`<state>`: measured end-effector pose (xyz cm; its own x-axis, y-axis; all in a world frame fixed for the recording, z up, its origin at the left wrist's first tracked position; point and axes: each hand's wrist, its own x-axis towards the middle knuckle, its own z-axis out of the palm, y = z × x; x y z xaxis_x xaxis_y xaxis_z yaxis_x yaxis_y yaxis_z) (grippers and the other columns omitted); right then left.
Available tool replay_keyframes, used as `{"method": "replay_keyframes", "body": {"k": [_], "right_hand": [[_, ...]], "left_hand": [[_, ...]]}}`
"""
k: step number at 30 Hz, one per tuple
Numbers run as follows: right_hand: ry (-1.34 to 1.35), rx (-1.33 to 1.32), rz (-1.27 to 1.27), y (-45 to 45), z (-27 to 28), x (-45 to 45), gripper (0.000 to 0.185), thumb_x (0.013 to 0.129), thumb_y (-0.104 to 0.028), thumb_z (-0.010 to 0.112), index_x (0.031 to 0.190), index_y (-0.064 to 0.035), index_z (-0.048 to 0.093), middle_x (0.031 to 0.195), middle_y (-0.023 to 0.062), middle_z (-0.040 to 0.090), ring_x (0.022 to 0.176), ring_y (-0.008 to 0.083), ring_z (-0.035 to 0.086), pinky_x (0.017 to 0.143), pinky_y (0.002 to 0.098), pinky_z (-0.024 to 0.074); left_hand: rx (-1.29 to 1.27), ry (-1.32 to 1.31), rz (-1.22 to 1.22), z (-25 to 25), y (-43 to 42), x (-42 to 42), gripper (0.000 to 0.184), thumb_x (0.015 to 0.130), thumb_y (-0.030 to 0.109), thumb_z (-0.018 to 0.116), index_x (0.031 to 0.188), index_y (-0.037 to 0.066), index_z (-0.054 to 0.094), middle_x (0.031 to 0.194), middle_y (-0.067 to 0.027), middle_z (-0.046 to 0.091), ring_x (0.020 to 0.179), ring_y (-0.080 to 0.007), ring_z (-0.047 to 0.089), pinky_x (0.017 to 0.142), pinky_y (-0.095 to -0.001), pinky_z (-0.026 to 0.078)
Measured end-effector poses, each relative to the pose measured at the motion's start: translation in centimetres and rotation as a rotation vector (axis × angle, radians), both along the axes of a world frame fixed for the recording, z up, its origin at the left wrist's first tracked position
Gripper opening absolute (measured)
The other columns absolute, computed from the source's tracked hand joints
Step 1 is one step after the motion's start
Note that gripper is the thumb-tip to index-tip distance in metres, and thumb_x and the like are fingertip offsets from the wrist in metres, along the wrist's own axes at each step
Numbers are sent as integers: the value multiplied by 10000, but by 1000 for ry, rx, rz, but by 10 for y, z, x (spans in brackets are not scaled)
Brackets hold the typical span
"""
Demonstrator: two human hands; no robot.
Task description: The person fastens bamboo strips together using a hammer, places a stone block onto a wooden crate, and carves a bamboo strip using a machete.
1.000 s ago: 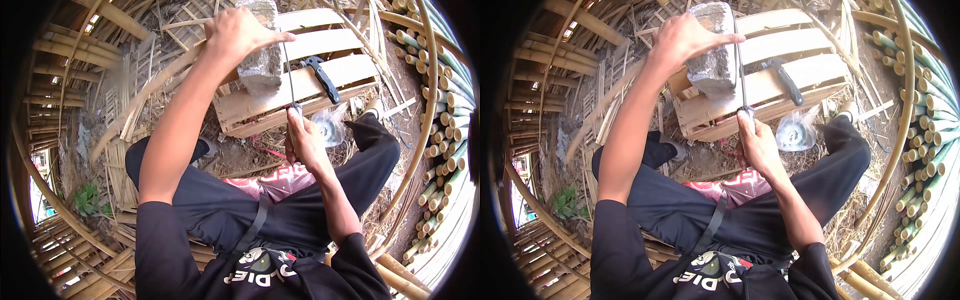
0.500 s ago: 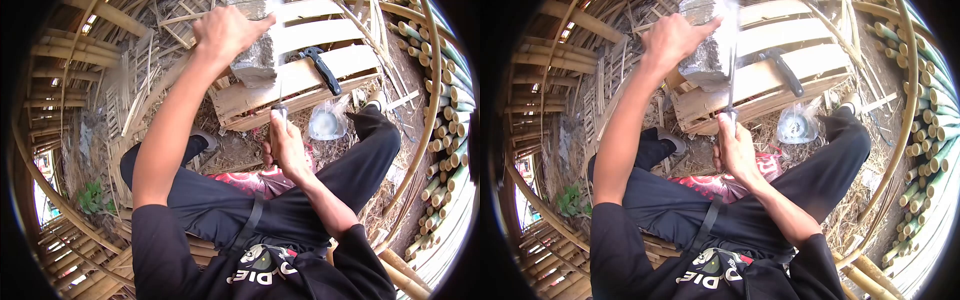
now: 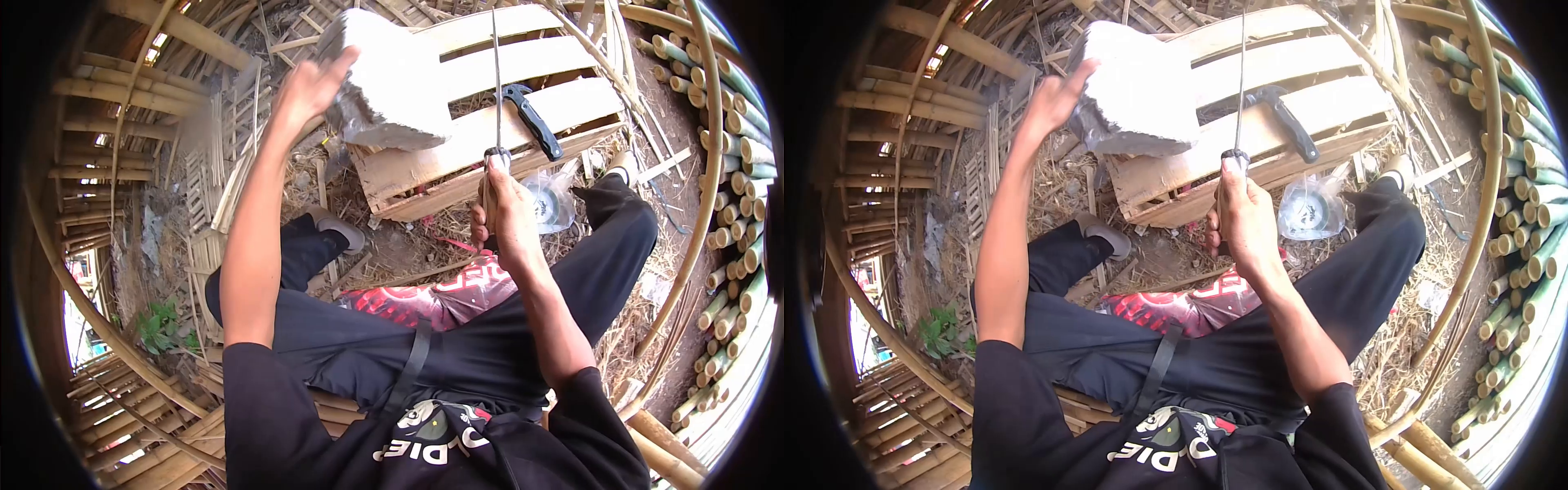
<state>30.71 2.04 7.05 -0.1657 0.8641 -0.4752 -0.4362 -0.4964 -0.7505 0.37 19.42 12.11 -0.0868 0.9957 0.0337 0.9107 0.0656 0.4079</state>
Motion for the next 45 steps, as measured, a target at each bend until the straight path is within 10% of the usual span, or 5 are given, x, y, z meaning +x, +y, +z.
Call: {"method": "replay_keyframes", "body": {"k": [5,18,23,36,45], "right_hand": [[-72,36,100,0,9,-5,451,1048,-476,482,831,-81,462,569,38,479,412,149,469,390,292,392],[-143,17,108,3,-13,-12,420,1030,-476,517,858,-95,473,593,40,483,408,142,461,372,283,388],[-191,51,118,4,-18,-16,443,1029,-490,508,846,-88,479,587,37,487,412,146,472,370,290,377],[-296,78,222,10,-30,-26,490,1044,-497,472,785,-81,460,534,41,488,406,147,497,374,298,385],[-466,62,243,13,-30,-36,492,1034,-470,491,795,-40,513,559,53,529,436,160,540,408,323,421]], "left_hand": [[-86,-279,73,-2,-36,-11,1180,794,904,403,1103,-207,654,1146,-426,617,1230,-461,568,1024,-535,432],[9,73,398,23,-24,-81,827,883,772,501,843,-24,720,771,-205,713,732,-284,682,783,-438,527],[-432,-118,290,-17,-28,-84,1111,798,911,417,1542,87,383,1233,-194,642,569,-98,481,568,-296,484],[10,-82,234,-72,-3,-81,1135,765,789,636,1389,-144,474,1292,-363,586,1228,-435,597,1071,-467,463],[-71,-83,242,-66,-16,-56,955,860,780,537,1181,-118,586,587,-27,498,517,-145,493,460,-335,398]]}}
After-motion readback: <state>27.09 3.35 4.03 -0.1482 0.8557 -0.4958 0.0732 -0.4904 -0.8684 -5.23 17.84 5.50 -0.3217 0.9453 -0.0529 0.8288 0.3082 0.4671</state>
